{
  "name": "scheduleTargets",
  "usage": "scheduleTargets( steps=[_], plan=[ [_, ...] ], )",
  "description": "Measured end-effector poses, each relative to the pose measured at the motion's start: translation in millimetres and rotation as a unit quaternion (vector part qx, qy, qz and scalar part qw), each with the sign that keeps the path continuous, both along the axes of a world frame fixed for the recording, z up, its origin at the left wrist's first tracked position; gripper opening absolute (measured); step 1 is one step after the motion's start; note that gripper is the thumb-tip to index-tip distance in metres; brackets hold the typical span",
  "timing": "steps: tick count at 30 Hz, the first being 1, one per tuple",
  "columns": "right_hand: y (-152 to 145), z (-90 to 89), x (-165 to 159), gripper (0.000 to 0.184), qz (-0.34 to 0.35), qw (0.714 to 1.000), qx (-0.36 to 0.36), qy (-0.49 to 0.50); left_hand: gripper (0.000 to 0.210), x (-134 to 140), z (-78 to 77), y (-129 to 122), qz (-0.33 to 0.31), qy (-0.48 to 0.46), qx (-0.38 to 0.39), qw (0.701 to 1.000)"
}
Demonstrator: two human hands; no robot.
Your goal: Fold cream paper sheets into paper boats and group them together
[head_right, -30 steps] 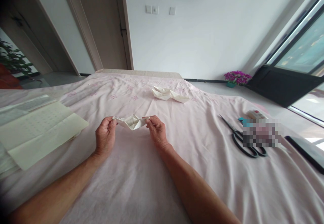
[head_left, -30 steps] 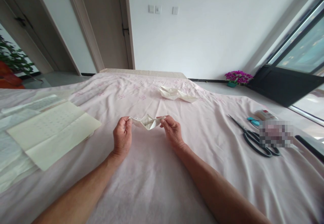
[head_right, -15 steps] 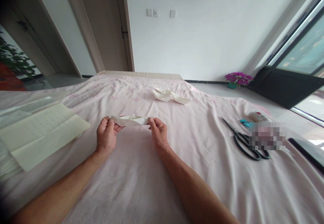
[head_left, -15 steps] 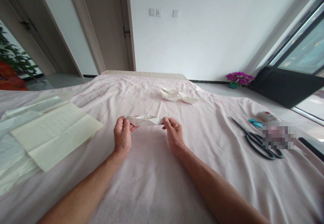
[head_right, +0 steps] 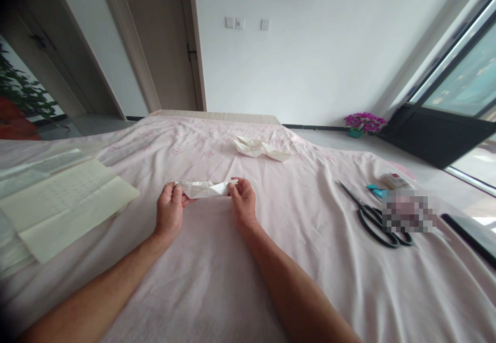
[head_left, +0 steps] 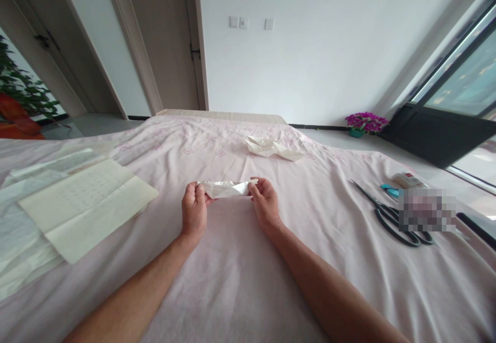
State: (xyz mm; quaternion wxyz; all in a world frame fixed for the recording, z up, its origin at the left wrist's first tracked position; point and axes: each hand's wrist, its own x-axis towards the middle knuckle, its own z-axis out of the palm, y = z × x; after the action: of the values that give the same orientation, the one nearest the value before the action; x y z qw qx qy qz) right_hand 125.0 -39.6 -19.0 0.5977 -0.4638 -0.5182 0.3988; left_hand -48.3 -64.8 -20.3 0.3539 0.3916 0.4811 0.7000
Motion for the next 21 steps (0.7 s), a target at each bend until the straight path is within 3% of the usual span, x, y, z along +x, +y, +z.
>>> scheduleTargets(
  steps=[4, 8, 11, 16, 21],
  plan=[
    [-4, 4.7, 6, 0.048, -0.072, 0.979, 0.097, -0.165, 0.027, -1, -1.8, -1, 0.025, 0.072, 0.001, 0.997],
    [-15, 19.1, 7, 0.04, -0.099, 0.89, 0.203, -0.397, 0.025, -1, -3.6, -2, 0.053, 0.127, 0.008, 0.99],
    [-20, 26.4, 4, 0.027, -0.061, 0.85, 0.235, -0.467, 0.026, 0, -5.1, -4, 0.052, 0.149, 0.011, 0.987],
    [-18, 26.2, 2, 0.014, -0.019, 0.842, 0.243, -0.481, 0.027, 3, -3.7, -7, 0.035, 0.162, 0.001, 0.986],
    [-15, 24.8, 5, 0.01, 0.016, 0.837, 0.242, -0.49, 0.026, 8, 3.7, -12, -0.023, 0.106, 0.013, 0.994]
  ],
)
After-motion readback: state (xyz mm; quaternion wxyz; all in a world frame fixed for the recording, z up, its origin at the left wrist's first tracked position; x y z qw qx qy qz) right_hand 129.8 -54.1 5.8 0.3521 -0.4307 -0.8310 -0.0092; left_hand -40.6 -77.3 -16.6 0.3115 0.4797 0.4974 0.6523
